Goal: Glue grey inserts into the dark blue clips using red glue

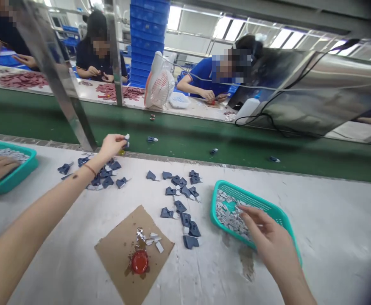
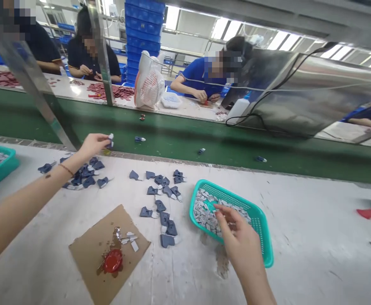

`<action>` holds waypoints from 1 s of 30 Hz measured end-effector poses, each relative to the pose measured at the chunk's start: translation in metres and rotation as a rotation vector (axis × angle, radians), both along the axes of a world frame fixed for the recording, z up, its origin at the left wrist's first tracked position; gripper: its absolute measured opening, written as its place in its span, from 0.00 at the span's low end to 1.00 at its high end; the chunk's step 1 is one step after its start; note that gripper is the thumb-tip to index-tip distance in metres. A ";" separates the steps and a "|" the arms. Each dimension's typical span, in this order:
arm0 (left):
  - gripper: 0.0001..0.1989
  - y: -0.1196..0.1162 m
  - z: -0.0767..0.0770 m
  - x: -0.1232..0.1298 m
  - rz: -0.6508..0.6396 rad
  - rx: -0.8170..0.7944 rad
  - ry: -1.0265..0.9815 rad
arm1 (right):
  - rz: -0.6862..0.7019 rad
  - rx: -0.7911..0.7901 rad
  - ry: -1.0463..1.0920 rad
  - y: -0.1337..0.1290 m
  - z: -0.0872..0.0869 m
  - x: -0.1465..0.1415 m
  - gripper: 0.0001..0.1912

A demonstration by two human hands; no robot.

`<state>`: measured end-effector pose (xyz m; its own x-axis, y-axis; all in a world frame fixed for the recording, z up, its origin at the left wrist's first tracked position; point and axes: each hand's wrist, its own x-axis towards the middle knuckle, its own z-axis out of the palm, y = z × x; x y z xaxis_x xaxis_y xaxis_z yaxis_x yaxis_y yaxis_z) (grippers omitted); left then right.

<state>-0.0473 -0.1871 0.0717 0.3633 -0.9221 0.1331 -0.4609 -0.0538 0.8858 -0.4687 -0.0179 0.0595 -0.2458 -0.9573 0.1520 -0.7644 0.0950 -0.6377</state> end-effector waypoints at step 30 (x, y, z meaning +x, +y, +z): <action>0.13 -0.009 -0.005 -0.051 -0.218 -0.019 -0.021 | 0.288 0.503 -0.406 0.058 -0.020 0.022 0.13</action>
<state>-0.0981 -0.1966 0.0670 0.1525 -0.9758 0.1570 -0.4778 0.0663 0.8760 -0.4471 0.0404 0.0391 0.0844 -0.9230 -0.3755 -0.5148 0.2822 -0.8095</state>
